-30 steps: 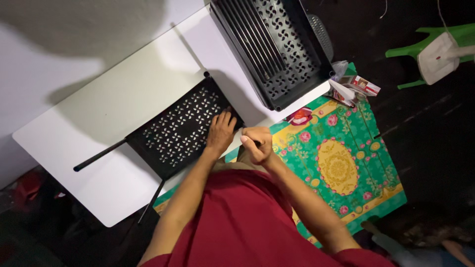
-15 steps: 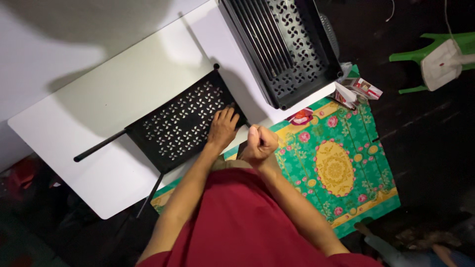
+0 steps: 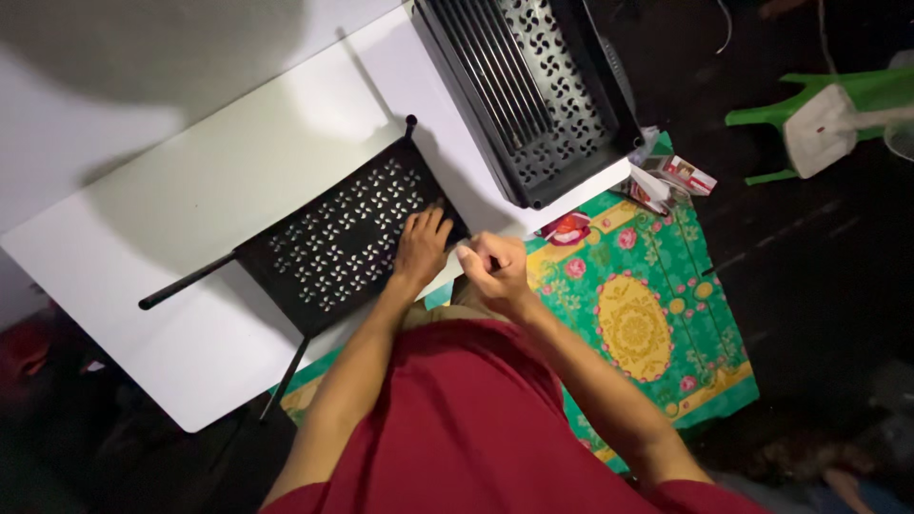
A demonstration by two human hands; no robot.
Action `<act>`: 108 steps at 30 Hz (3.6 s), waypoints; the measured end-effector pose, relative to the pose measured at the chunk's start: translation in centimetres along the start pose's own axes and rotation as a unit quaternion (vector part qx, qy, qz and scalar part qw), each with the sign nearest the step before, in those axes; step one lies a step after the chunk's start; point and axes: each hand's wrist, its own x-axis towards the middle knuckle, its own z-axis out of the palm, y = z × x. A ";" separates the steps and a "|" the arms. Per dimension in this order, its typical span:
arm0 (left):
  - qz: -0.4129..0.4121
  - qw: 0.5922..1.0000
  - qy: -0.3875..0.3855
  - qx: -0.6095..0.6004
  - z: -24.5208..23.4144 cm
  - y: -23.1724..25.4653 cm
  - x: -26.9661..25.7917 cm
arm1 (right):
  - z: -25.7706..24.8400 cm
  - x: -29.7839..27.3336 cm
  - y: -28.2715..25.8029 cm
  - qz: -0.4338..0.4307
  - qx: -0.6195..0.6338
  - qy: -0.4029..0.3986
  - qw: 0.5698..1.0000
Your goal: The person assembles a black plastic tray by inserting a rod into its slots. They then lift and tilt the tray to check alignment and stability, and finally place it back on the table.
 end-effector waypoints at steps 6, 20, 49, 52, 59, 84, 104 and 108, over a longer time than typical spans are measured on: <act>-0.023 0.999 -0.004 -0.022 -0.4 0.6 -0.4 | 4.2 -2.3 -0.9 0.021 0.080 0.238 0.968; -0.003 1.000 -0.014 -0.021 -0.1 -0.5 0.6 | 0.9 0.3 2.3 -0.043 0.005 0.069 0.997; 0.004 0.999 -0.035 -0.001 0.9 -2.2 1.1 | -0.4 2.7 1.4 -0.083 0.087 -0.084 0.989; 0.008 1.000 -0.024 -0.004 0.9 -2.0 0.7 | -1.3 2.9 1.1 -0.061 0.112 -0.136 0.982; 0.017 0.999 -0.033 -0.002 -0.1 -1.8 1.1 | 2.6 -0.2 0.4 0.072 -0.048 0.105 0.991; 0.018 1.000 -0.018 -0.011 -0.1 -1.8 1.5 | 6.7 -0.2 2.0 0.035 0.063 0.295 0.953; 0.015 0.999 -0.035 0.002 0.0 -1.8 1.5 | 2.6 0.9 2.5 -0.007 -0.059 0.108 0.992; 0.027 1.000 0.003 -0.004 0.6 -1.5 1.4 | 5.0 0.0 0.5 -0.026 -0.003 0.263 0.964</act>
